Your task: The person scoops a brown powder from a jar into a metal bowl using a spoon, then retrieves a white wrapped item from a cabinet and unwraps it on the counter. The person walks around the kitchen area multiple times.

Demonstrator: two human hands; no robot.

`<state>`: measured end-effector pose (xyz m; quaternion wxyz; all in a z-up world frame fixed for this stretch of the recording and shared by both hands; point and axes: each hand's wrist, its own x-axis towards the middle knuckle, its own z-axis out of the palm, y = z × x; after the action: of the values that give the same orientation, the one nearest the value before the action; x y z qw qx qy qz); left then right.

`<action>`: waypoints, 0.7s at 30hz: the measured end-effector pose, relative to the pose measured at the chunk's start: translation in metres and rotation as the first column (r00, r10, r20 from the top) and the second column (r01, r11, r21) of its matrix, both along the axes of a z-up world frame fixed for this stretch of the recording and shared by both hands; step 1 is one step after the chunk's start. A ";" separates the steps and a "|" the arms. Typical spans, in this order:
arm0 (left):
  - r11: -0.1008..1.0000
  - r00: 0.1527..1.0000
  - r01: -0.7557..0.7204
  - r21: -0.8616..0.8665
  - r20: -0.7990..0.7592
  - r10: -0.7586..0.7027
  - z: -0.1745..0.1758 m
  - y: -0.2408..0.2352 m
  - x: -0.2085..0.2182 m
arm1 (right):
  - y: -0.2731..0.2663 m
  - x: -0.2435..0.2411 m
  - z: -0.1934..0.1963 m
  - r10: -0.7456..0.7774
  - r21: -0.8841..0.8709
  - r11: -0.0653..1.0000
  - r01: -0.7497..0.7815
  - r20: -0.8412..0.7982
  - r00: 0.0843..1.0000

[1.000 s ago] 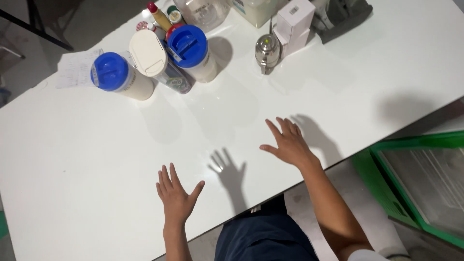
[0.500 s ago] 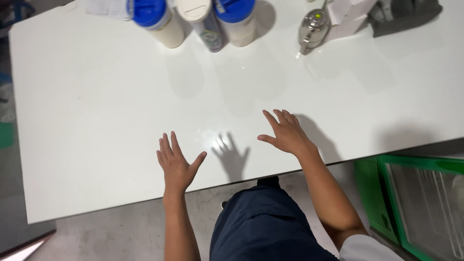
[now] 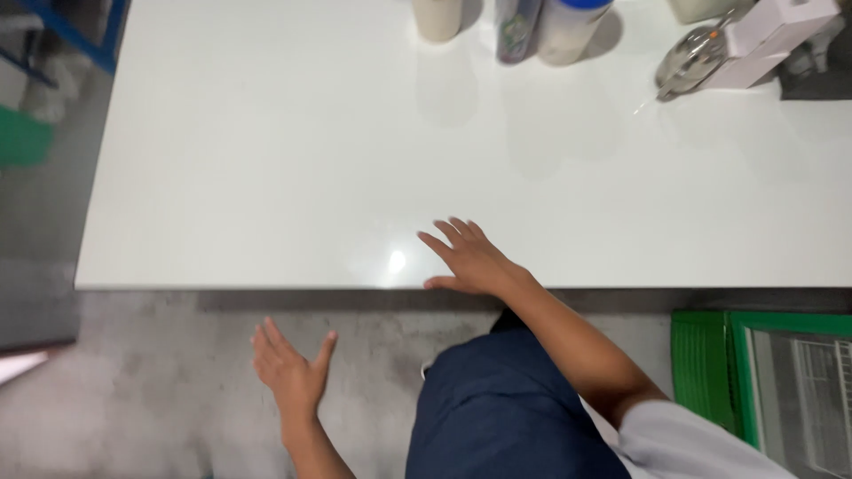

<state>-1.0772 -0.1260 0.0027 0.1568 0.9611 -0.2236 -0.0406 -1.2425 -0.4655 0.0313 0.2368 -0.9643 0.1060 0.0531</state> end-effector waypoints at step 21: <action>0.939 0.956 -0.259 -0.226 0.076 0.282 0.030 0.158 0.150 | 0.191 0.311 0.012 0.432 -0.166 0.895 -0.415 0.077 0.899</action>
<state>-0.9273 0.0323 0.0331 0.2508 0.9611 -0.1006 0.0574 -0.9315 -0.2747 0.0432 0.1544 -0.9802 -0.1165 0.0414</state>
